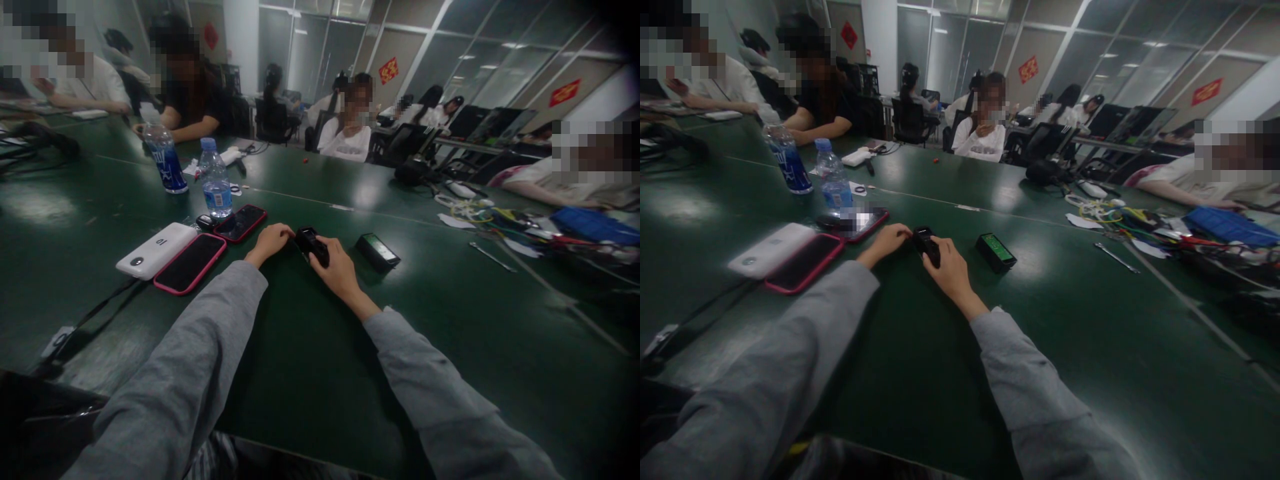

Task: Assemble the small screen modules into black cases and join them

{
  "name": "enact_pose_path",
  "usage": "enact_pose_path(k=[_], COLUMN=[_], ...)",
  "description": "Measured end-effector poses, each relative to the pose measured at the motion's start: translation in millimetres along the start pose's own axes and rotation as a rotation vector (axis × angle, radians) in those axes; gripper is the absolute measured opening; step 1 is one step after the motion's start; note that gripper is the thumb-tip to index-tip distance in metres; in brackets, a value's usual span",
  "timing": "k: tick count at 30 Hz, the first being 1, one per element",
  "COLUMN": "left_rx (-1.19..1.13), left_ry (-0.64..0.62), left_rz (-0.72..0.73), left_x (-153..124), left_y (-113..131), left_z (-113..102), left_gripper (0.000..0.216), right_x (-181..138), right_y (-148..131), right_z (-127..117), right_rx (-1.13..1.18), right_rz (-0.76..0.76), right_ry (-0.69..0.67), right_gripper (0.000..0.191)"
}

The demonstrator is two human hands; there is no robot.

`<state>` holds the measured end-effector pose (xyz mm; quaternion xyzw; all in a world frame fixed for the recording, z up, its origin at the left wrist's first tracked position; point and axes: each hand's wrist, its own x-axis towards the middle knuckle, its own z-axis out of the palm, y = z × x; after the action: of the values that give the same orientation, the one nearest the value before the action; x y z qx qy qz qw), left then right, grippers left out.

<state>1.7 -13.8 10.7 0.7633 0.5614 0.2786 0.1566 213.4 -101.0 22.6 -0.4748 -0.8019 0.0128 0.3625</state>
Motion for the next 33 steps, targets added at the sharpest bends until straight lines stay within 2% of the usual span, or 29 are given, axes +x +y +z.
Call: enact_pose_path(k=[24, 33], left_rx=[-0.013, -0.013], left_ry=[0.028, 0.015], left_rz=[0.045, 0.007], left_x=[0.9, 0.1], left_y=[-4.9, -1.7], left_z=[3.7, 2.2], left_gripper=[0.029, 0.029], right_x=[0.0, 0.2], right_y=[-0.4, -0.4], right_z=[0.1, -0.8], right_rx=[0.000, -0.002], right_rz=[-0.002, -0.006], right_ry=[0.005, 0.001], right_gripper=[0.043, 0.043])
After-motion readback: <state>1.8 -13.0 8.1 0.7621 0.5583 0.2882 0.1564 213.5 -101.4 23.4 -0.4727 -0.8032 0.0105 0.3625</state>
